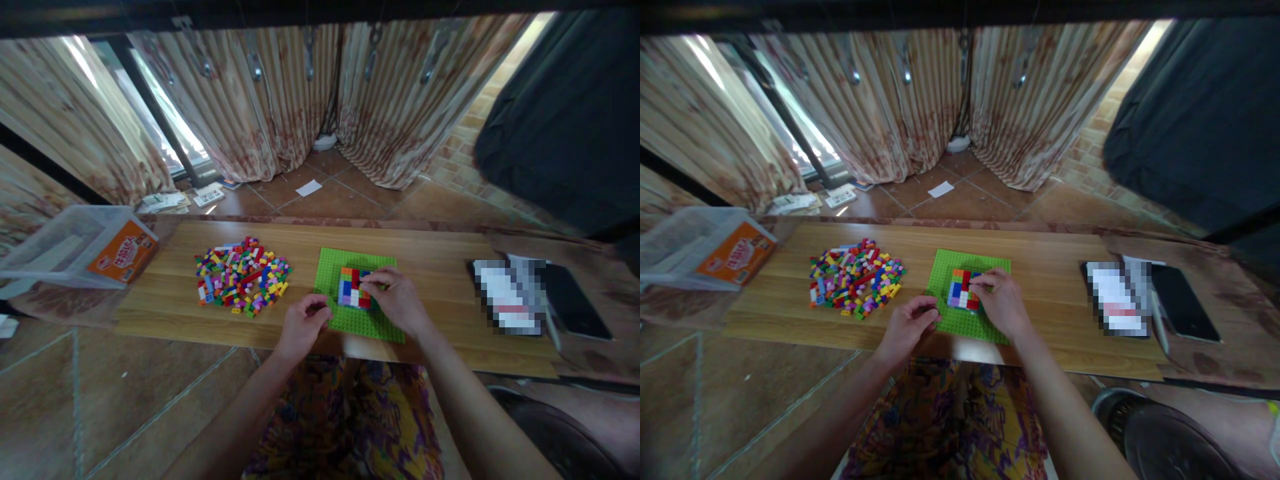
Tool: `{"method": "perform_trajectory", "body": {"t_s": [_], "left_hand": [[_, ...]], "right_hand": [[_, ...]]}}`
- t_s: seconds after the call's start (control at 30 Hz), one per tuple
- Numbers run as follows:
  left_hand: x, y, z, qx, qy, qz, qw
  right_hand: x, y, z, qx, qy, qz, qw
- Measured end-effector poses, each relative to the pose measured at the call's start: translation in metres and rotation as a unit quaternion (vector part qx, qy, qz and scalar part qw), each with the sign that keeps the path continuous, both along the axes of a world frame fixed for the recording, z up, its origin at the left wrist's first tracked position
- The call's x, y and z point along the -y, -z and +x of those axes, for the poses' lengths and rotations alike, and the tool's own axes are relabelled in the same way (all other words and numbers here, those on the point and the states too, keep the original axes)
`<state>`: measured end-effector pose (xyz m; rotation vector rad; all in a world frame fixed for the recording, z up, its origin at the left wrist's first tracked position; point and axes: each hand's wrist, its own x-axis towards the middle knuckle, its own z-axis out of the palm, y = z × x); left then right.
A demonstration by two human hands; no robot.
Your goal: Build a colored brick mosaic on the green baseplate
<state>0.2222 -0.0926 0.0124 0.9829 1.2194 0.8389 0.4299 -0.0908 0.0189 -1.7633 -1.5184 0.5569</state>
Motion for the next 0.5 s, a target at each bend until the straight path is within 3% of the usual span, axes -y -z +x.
{"method": "perform_trajectory", "body": {"t_s": [0.3,0.5], "left_hand": [[0.0009,0.0020,0.0004,0.001,0.001,0.000,1.000],[-0.0001,0.0041,0.0010,-0.007,-0.002,0.000,1.000]], "right_hand": [[-0.0093,-0.0097,-0.0010,0.029,-0.040,-0.009,0.999],[-0.0048,-0.0061,-0.0030,0.013,-0.039,0.002,0.999]]}}
